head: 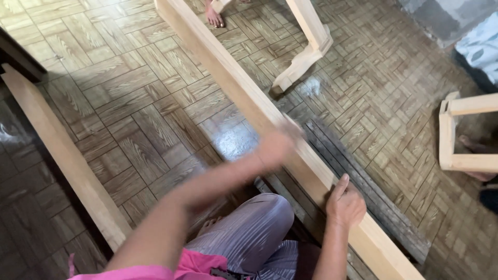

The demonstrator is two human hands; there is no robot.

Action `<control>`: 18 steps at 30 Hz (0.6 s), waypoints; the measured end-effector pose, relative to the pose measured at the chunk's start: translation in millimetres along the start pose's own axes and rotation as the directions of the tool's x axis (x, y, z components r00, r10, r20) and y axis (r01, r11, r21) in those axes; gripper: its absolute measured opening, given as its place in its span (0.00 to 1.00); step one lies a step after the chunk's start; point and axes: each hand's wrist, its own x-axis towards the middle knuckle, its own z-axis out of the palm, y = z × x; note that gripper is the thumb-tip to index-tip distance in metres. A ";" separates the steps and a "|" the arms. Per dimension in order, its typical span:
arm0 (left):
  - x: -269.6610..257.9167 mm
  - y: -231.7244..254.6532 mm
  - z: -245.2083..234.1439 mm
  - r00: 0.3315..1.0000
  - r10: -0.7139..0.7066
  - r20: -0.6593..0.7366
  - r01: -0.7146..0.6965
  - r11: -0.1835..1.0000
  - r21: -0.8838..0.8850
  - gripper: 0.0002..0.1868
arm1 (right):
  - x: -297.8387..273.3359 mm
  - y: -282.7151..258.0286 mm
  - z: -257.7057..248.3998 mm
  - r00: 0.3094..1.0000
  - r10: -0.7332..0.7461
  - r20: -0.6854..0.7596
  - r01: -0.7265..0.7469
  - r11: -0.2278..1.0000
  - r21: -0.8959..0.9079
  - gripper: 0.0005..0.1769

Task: The person sits on the floor and sands a long, light-colored wooden plank using a sanding block. They hold the plank steady with one hand while moving the sanding block back and forth along the surface with the other hand.

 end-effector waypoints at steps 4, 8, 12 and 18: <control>-31.5 92.7 27.9 0.790 0.588 0.174 -0.591 0.655 0.472 0.16 | 4.1 6.7 5.9 0.999 0.028 -0.016 -0.028 1.000 -0.012 0.47; -31.0 76.6 6.0 0.819 0.545 0.181 -0.562 0.697 0.444 0.13 | -2.1 3.1 -0.1 1.000 0.005 0.021 -0.004 1.000 -0.017 0.49; 11.3 -11.5 -65.5 0.969 0.241 0.058 -0.248 0.943 0.221 0.21 | -2.3 7.9 8.2 0.999 0.016 0.031 -0.015 0.999 -0.029 0.51; 19.7 -11.8 -192.1 0.988 0.155 -0.013 -0.093 0.656 0.749 0.20 | -7.5 -0.9 -0.4 1.000 -0.024 -0.003 0.024 1.000 -0.019 0.47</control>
